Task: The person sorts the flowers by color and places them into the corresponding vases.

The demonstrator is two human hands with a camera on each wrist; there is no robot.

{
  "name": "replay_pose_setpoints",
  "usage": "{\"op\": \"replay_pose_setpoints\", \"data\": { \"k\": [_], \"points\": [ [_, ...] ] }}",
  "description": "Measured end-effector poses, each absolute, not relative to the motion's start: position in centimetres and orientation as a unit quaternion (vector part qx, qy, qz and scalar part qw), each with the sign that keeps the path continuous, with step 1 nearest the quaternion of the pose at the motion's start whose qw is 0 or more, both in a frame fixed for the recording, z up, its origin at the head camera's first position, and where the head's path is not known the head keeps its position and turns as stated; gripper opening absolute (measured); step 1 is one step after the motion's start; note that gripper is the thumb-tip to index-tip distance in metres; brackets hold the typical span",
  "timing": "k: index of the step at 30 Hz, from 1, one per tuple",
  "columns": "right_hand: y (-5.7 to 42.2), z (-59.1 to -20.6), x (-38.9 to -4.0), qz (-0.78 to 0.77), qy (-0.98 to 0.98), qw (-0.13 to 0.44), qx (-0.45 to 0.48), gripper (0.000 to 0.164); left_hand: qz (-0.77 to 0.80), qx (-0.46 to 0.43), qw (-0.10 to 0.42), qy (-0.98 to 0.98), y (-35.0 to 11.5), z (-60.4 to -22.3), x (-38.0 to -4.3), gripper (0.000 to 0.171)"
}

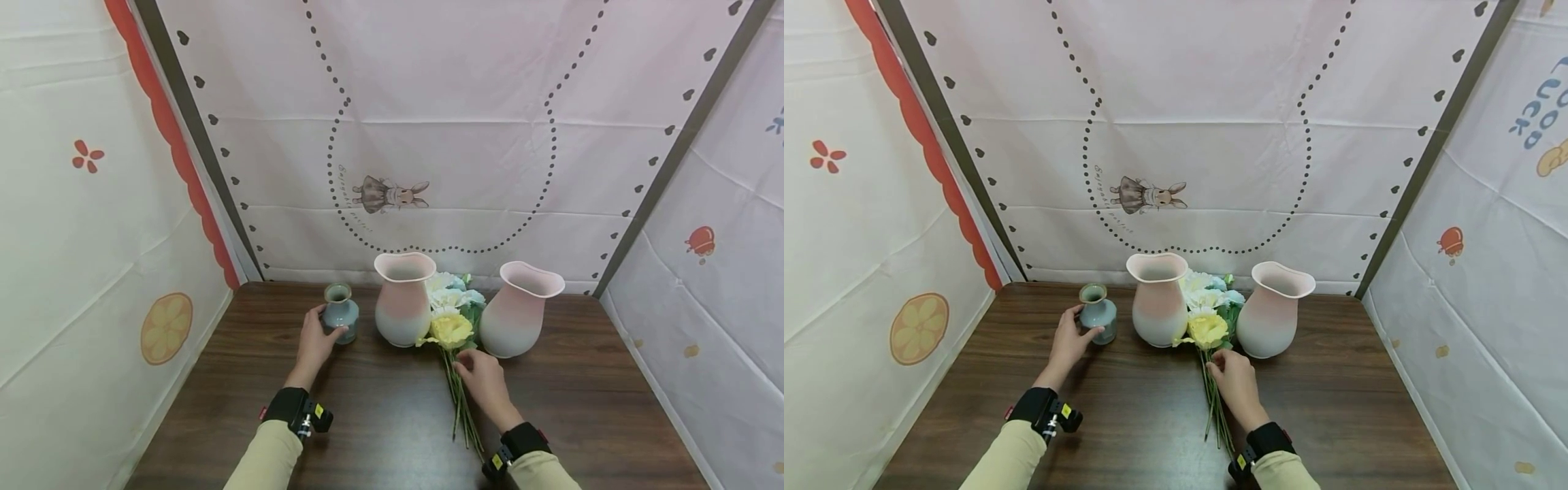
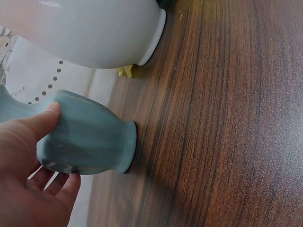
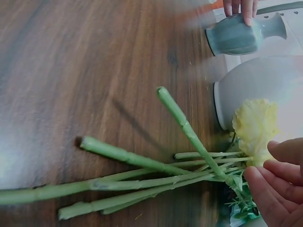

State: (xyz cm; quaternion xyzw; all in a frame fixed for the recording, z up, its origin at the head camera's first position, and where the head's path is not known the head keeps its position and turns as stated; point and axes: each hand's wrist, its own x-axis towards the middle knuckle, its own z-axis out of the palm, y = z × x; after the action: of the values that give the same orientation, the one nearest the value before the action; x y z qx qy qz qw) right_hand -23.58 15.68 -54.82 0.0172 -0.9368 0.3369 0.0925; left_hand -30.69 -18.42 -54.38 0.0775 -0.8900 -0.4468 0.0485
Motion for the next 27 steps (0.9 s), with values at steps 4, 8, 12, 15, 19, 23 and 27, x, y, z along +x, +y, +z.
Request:
{"op": "replay_pose_setpoints", "data": {
  "k": [4,8,12,15,19,23,27],
  "points": [
    [15.3,-54.9,-23.8,0.335,-0.938,0.082,0.005,0.012,-0.448,0.075,0.047,-0.89,-18.4,-54.5,-30.7,0.076],
    [15.1,-55.1,-24.1,0.334,-0.94,0.074,0.001,0.012,-0.448,0.075,0.047,-0.89,-18.4,-54.5,-30.6,0.076],
    [15.0,-55.4,-24.4,0.331,-0.941,0.066,0.001,0.012,-0.45,0.076,0.049,-0.888,-18.4,-54.3,-30.5,0.076],
    [14.9,-55.7,-24.6,0.325,-0.944,0.061,0.0,0.011,-0.451,0.072,0.051,-0.888,-18.4,-54.3,-30.5,0.077],
    [14.9,-55.9,-24.8,0.319,-0.946,0.06,0.003,0.009,-0.452,0.067,0.055,-0.888,-18.4,-54.4,-30.6,0.077],
    [15.0,-56.1,-24.9,0.317,-0.946,0.062,0.008,0.006,-0.451,0.068,0.053,-0.889,-18.4,-54.4,-30.6,0.077],
    [15.0,-56.3,-25.1,0.318,-0.946,0.062,0.008,0.005,-0.449,0.069,0.051,-0.889,-18.4,-54.3,-30.6,0.076]
  ]
}}
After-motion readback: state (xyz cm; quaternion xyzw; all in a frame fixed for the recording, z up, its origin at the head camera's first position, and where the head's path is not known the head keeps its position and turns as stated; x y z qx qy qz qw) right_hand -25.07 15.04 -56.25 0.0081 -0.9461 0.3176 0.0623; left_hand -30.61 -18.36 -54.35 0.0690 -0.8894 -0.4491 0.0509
